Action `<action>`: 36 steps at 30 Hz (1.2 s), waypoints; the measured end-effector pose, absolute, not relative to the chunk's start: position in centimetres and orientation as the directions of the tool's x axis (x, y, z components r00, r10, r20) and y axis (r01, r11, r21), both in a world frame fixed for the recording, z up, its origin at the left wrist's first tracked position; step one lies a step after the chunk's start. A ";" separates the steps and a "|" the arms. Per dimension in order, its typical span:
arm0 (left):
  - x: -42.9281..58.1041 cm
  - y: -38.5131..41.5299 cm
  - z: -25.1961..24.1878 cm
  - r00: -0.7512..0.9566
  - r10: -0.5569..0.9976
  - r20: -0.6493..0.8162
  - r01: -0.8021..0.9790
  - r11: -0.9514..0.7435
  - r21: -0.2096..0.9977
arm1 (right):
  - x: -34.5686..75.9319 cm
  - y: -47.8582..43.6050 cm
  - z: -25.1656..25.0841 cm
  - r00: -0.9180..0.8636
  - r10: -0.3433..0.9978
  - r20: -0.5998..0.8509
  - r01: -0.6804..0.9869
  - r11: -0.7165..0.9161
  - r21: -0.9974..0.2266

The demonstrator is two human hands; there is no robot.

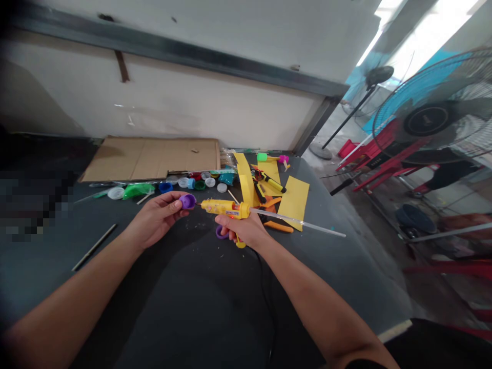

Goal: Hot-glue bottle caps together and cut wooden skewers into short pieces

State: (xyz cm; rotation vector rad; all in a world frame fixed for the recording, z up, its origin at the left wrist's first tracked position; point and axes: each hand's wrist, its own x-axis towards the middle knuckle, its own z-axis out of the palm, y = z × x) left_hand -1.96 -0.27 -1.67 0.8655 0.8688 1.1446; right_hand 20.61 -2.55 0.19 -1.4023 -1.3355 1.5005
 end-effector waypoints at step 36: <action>-1.8 -0.1 -1.8 0.165 0.979 -0.123 -0.424 0.183 0.887 | 20.4 -2.7 0.4 -0.205 0.932 -0.299 0.193 -0.261 -0.946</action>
